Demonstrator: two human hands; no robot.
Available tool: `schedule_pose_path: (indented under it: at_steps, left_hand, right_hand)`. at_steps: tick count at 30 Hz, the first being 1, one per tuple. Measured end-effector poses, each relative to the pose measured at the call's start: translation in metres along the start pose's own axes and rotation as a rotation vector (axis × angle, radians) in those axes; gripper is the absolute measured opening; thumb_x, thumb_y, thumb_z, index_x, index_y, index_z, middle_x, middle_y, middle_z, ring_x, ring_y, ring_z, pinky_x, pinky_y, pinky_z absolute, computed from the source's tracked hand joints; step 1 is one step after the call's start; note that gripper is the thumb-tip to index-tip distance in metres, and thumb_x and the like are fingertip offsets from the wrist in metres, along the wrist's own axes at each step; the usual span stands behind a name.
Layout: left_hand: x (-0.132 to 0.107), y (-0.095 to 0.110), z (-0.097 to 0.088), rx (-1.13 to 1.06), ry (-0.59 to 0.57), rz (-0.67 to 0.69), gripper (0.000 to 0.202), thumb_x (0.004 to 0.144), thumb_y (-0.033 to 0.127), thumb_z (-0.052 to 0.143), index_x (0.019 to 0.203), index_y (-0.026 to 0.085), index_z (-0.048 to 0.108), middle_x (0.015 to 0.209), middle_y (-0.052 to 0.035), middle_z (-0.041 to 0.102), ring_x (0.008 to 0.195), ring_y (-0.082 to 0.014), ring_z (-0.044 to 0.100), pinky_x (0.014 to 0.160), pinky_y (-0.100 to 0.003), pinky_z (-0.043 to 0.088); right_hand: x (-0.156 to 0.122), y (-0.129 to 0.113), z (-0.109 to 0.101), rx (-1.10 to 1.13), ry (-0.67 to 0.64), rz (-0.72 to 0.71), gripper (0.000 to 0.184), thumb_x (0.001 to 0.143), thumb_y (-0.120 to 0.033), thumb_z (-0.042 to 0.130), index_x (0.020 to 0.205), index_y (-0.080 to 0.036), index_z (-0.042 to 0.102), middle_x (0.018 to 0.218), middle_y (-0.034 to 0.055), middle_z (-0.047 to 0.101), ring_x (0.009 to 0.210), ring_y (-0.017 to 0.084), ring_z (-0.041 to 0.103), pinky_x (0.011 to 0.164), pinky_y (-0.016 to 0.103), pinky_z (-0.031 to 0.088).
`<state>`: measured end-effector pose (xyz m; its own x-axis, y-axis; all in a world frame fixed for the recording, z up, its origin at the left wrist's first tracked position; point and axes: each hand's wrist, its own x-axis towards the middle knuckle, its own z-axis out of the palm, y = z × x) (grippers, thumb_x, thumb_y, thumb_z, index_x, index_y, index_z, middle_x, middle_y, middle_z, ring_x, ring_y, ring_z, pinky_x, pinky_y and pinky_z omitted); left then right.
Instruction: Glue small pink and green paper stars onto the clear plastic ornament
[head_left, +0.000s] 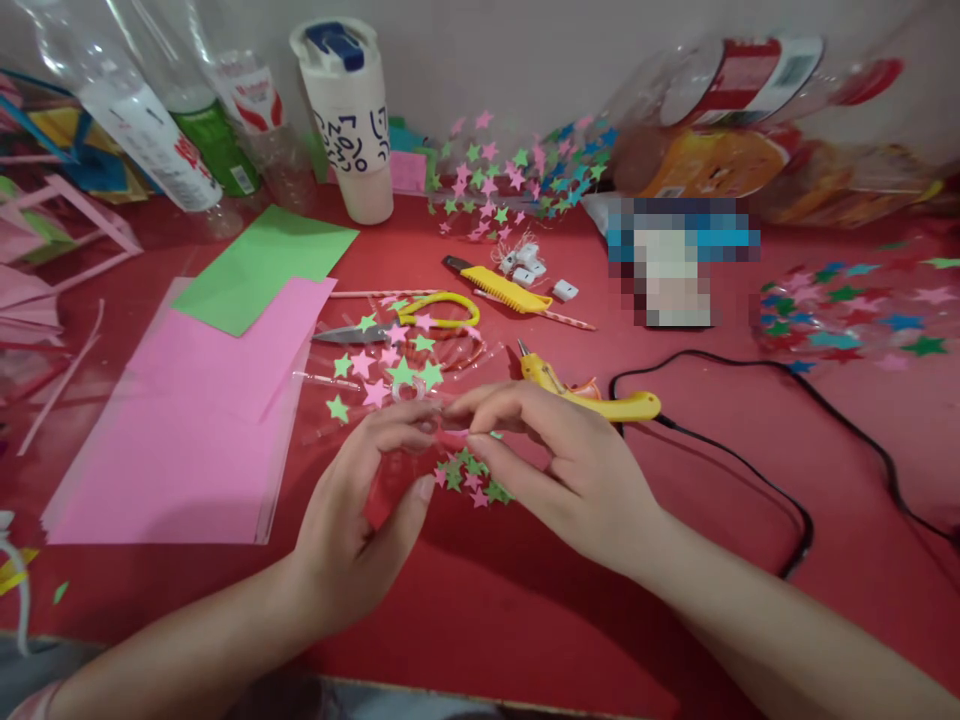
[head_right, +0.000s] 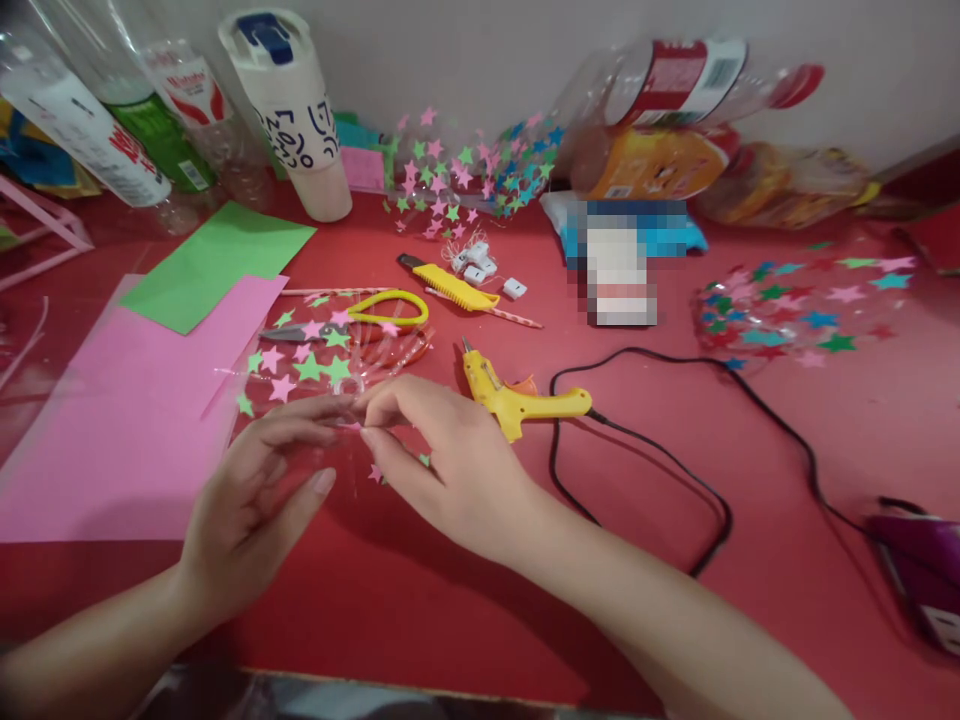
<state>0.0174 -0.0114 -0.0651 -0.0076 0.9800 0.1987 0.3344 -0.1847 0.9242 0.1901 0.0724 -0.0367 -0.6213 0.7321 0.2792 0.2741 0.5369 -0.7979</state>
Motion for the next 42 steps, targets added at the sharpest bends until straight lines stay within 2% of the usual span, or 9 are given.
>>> schedule_pose_path:
  at_steps: [6, 11, 19, 25, 30, 38, 42]
  left_hand:
    - [0.001, 0.002, 0.000, -0.143, 0.040, -0.082, 0.030, 0.088, 0.007, 0.050, 0.112, 0.025, 0.053, 0.120, -0.0061, 0.060, 0.116, -0.0168, 0.059, 0.099, -0.033, 0.051]
    - [0.004, 0.004, 0.000, -0.246, 0.050, -0.142, 0.033, 0.089, 0.009, 0.051, 0.118, 0.024, 0.052, 0.119, -0.0065, 0.062, 0.113, -0.0160, 0.061, 0.099, -0.031, 0.052]
    - [0.003, -0.001, -0.003, -0.079, 0.003, -0.049, 0.032, 0.089, 0.010, 0.051, 0.116, 0.026, 0.059, 0.123, -0.0063, 0.059, 0.121, -0.0202, 0.053, 0.103, -0.037, 0.047]
    - [0.005, 0.000, -0.004, -0.028, -0.011, -0.027, 0.031, 0.088, 0.009, 0.051, 0.113, 0.026, 0.061, 0.122, -0.0046, 0.059, 0.119, -0.0182, 0.053, 0.102, -0.034, 0.047]
    - [0.005, 0.000, -0.003, 0.004, -0.001, -0.018, 0.029, 0.087, 0.009, 0.052, 0.110, 0.025, 0.060, 0.120, -0.0057, 0.060, 0.117, -0.0194, 0.055, 0.100, -0.034, 0.048]
    - [0.004, 0.000, -0.004, 0.056, -0.015, 0.027, 0.029, 0.086, 0.006, 0.051, 0.108, 0.024, 0.060, 0.117, -0.0045, 0.060, 0.113, -0.0154, 0.056, 0.098, -0.028, 0.047]
    - [0.004, 0.001, -0.003, 0.051, -0.001, 0.015, 0.027, 0.086, 0.007, 0.051, 0.106, 0.023, 0.059, 0.116, -0.0054, 0.060, 0.113, -0.0164, 0.056, 0.096, -0.029, 0.048]
  right_hand:
    - [-0.003, -0.002, 0.000, -0.041, -0.019, -0.011, 0.008, 0.087, -0.013, 0.054, 0.085, -0.021, 0.054, 0.097, 0.0031, 0.072, 0.089, 0.014, 0.068, 0.075, 0.025, 0.053]
    - [-0.002, -0.004, -0.002, -0.065, -0.007, -0.030, 0.009, 0.086, -0.012, 0.055, 0.085, -0.021, 0.055, 0.099, 0.0030, 0.071, 0.089, 0.013, 0.068, 0.076, 0.024, 0.054]
    - [-0.004, 0.000, 0.003, -0.212, 0.000, -0.175, 0.011, 0.088, -0.013, 0.054, 0.088, -0.022, 0.059, 0.104, 0.0044, 0.070, 0.097, 0.014, 0.067, 0.084, 0.028, 0.056]
    - [-0.006, 0.002, 0.007, -0.373, 0.032, -0.308, 0.011, 0.089, -0.011, 0.051, 0.088, -0.019, 0.059, 0.101, 0.0067, 0.070, 0.093, 0.015, 0.067, 0.080, 0.026, 0.057]
    - [-0.006, 0.001, 0.008, -0.435, 0.041, -0.328, 0.017, 0.090, -0.010, 0.047, 0.084, -0.021, 0.059, 0.093, 0.0039, 0.070, 0.086, 0.014, 0.067, 0.073, 0.026, 0.058]
    - [-0.008, 0.002, 0.009, -0.430, 0.048, -0.312, 0.016, 0.088, -0.009, 0.050, 0.084, -0.021, 0.059, 0.091, 0.0043, 0.070, 0.087, 0.016, 0.068, 0.074, 0.027, 0.058]
    - [-0.009, 0.002, 0.011, -0.426, 0.059, -0.318, 0.014, 0.088, -0.009, 0.051, 0.083, -0.019, 0.058, 0.091, 0.0057, 0.070, 0.088, 0.017, 0.068, 0.075, 0.027, 0.058]
